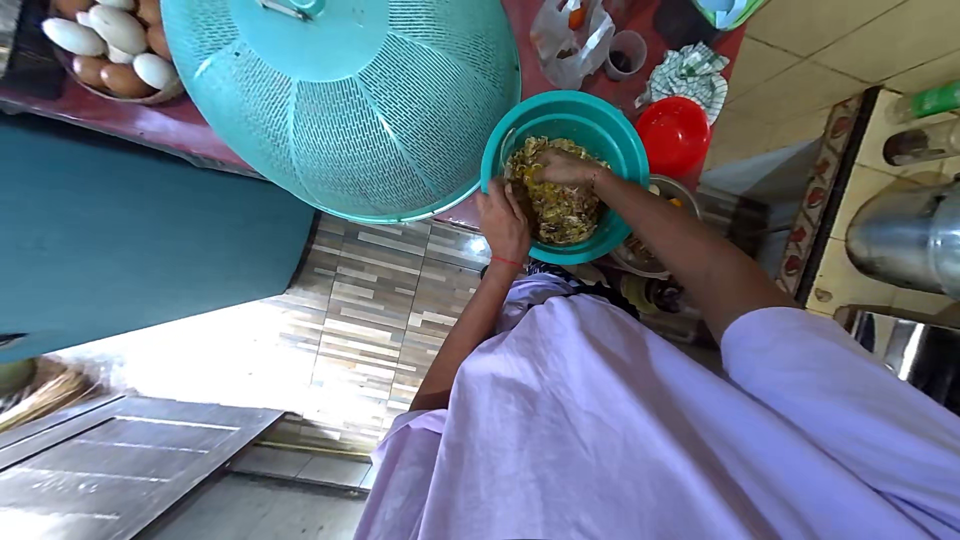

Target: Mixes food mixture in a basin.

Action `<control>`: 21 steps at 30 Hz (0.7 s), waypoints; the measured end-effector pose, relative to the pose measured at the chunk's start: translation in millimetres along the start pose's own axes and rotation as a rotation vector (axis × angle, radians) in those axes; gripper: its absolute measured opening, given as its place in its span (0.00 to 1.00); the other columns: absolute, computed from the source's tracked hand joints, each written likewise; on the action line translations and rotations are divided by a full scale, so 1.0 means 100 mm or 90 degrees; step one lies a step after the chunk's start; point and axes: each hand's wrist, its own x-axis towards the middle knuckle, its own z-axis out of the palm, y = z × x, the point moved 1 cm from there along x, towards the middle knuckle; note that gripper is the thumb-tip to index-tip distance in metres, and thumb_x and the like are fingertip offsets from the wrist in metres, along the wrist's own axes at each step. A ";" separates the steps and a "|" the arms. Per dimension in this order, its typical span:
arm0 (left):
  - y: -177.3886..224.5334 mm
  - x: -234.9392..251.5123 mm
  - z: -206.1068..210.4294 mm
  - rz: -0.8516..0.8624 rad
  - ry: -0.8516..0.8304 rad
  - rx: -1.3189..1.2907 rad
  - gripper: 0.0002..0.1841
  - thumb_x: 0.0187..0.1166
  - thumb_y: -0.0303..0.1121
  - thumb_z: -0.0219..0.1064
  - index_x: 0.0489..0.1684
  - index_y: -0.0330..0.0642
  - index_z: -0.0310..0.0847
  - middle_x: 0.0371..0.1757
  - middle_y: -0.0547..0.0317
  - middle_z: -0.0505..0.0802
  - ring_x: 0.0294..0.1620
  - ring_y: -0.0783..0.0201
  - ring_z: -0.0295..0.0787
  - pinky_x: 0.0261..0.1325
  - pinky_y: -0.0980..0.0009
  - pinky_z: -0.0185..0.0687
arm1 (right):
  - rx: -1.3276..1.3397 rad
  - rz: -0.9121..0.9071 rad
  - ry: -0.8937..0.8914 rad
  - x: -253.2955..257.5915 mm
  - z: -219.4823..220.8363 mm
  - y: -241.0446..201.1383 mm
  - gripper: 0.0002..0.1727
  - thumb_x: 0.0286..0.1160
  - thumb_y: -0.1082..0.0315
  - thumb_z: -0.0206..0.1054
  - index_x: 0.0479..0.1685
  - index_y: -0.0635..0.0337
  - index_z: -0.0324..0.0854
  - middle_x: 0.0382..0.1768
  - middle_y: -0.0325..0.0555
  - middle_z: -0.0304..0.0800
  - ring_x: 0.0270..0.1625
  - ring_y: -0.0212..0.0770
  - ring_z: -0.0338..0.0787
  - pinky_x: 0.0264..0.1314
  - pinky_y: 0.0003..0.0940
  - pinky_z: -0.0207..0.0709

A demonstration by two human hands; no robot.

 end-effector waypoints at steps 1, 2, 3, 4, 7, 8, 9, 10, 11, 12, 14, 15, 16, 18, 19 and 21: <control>-0.01 0.00 0.00 -0.001 0.000 0.001 0.16 0.91 0.31 0.51 0.60 0.28 0.79 0.45 0.34 0.88 0.48 0.37 0.86 0.52 0.50 0.82 | -0.005 -0.013 0.014 0.04 0.03 0.04 0.21 0.83 0.60 0.67 0.60 0.72 0.84 0.60 0.68 0.87 0.66 0.62 0.85 0.71 0.65 0.73; 0.00 0.00 0.00 0.000 0.001 0.003 0.15 0.91 0.31 0.51 0.60 0.29 0.79 0.45 0.34 0.88 0.48 0.38 0.87 0.52 0.50 0.82 | -0.012 -0.023 0.022 0.07 0.06 0.05 0.21 0.80 0.60 0.69 0.58 0.72 0.85 0.58 0.68 0.88 0.65 0.62 0.86 0.71 0.64 0.73; 0.00 0.00 0.00 0.002 0.004 0.005 0.15 0.91 0.31 0.51 0.59 0.29 0.80 0.45 0.34 0.88 0.47 0.38 0.87 0.51 0.51 0.83 | -0.022 -0.029 0.025 0.07 0.09 0.04 0.20 0.78 0.61 0.71 0.58 0.71 0.86 0.58 0.68 0.88 0.66 0.62 0.86 0.71 0.64 0.73; -0.01 -0.01 0.01 0.002 0.005 0.003 0.15 0.92 0.32 0.51 0.59 0.29 0.80 0.45 0.34 0.88 0.47 0.38 0.87 0.51 0.51 0.83 | -0.034 -0.039 0.033 0.10 0.12 0.04 0.20 0.76 0.63 0.73 0.57 0.71 0.87 0.58 0.67 0.89 0.66 0.62 0.86 0.71 0.64 0.74; -0.02 -0.01 0.02 -0.001 0.003 0.001 0.16 0.92 0.32 0.51 0.60 0.29 0.80 0.46 0.33 0.87 0.47 0.38 0.87 0.51 0.51 0.83 | -0.084 -0.079 0.074 0.22 0.23 0.13 0.16 0.72 0.67 0.74 0.51 0.70 0.90 0.54 0.68 0.91 0.63 0.65 0.88 0.69 0.65 0.76; -0.02 -0.01 0.02 0.000 0.002 0.003 0.16 0.92 0.32 0.51 0.60 0.30 0.79 0.46 0.33 0.87 0.47 0.39 0.87 0.51 0.51 0.83 | -0.095 -0.086 0.077 0.23 0.24 0.14 0.15 0.72 0.67 0.73 0.50 0.70 0.90 0.54 0.68 0.91 0.63 0.65 0.88 0.70 0.66 0.76; -0.02 -0.01 0.02 0.000 0.003 0.007 0.16 0.92 0.32 0.51 0.60 0.30 0.80 0.46 0.34 0.87 0.47 0.39 0.87 0.51 0.52 0.83 | -0.102 -0.085 0.071 0.23 0.24 0.13 0.15 0.72 0.67 0.73 0.52 0.70 0.89 0.55 0.68 0.90 0.64 0.66 0.87 0.70 0.66 0.75; -0.02 -0.01 0.02 -0.003 0.001 0.007 0.16 0.92 0.32 0.51 0.60 0.30 0.79 0.46 0.34 0.87 0.47 0.39 0.87 0.51 0.51 0.83 | -0.104 -0.079 0.058 0.20 0.22 0.10 0.16 0.74 0.68 0.73 0.55 0.70 0.89 0.57 0.69 0.89 0.66 0.66 0.86 0.72 0.65 0.74; -0.02 -0.01 0.01 -0.006 -0.003 0.005 0.16 0.92 0.32 0.51 0.60 0.29 0.79 0.46 0.33 0.87 0.48 0.38 0.87 0.51 0.51 0.83 | -0.099 -0.069 0.038 0.16 0.18 0.07 0.17 0.75 0.69 0.71 0.59 0.71 0.87 0.59 0.69 0.88 0.67 0.66 0.86 0.72 0.65 0.74; -0.01 -0.01 0.00 -0.009 -0.009 0.003 0.16 0.92 0.32 0.51 0.61 0.29 0.79 0.47 0.32 0.87 0.49 0.37 0.87 0.52 0.50 0.83 | -0.085 -0.055 0.016 0.12 0.14 0.04 0.19 0.77 0.69 0.70 0.64 0.70 0.85 0.62 0.69 0.87 0.69 0.65 0.85 0.74 0.64 0.73; 0.01 0.00 -0.02 -0.021 -0.030 -0.004 0.17 0.92 0.32 0.50 0.64 0.29 0.78 0.50 0.30 0.87 0.51 0.36 0.86 0.54 0.48 0.83 | -0.037 -0.024 -0.003 0.10 0.08 0.07 0.20 0.80 0.67 0.67 0.66 0.69 0.84 0.62 0.68 0.87 0.67 0.63 0.86 0.71 0.64 0.74; 0.01 0.00 -0.02 -0.023 -0.032 -0.005 0.17 0.92 0.32 0.50 0.64 0.29 0.78 0.50 0.31 0.87 0.52 0.36 0.87 0.54 0.48 0.83 | -0.017 -0.011 -0.004 0.10 0.06 0.09 0.20 0.80 0.65 0.67 0.66 0.67 0.84 0.62 0.66 0.88 0.66 0.62 0.86 0.71 0.64 0.75; 0.00 0.00 -0.01 -0.024 -0.029 -0.005 0.17 0.92 0.32 0.50 0.64 0.29 0.78 0.50 0.31 0.87 0.52 0.37 0.87 0.55 0.48 0.83 | -0.003 -0.008 -0.004 0.10 0.05 0.10 0.20 0.80 0.64 0.68 0.64 0.67 0.85 0.61 0.65 0.88 0.66 0.61 0.86 0.72 0.63 0.75; -0.01 0.00 0.00 -0.016 -0.020 -0.005 0.17 0.92 0.32 0.50 0.63 0.28 0.79 0.50 0.31 0.88 0.52 0.37 0.87 0.55 0.48 0.82 | -0.007 -0.007 0.005 0.09 0.06 0.08 0.19 0.77 0.62 0.71 0.58 0.69 0.87 0.57 0.66 0.89 0.63 0.61 0.87 0.70 0.65 0.75; -0.01 0.00 0.00 -0.004 -0.009 -0.004 0.17 0.92 0.32 0.50 0.62 0.28 0.79 0.49 0.32 0.88 0.51 0.37 0.87 0.54 0.49 0.82 | -0.018 -0.013 0.011 0.08 0.07 0.06 0.19 0.76 0.62 0.72 0.55 0.70 0.87 0.55 0.66 0.89 0.61 0.61 0.87 0.68 0.65 0.75; -0.02 -0.01 0.01 0.011 0.006 -0.003 0.16 0.92 0.31 0.50 0.61 0.28 0.79 0.47 0.33 0.88 0.49 0.37 0.87 0.53 0.49 0.82 | -0.041 -0.032 0.023 0.07 0.11 0.05 0.17 0.73 0.63 0.74 0.51 0.70 0.89 0.52 0.66 0.90 0.60 0.62 0.88 0.66 0.64 0.76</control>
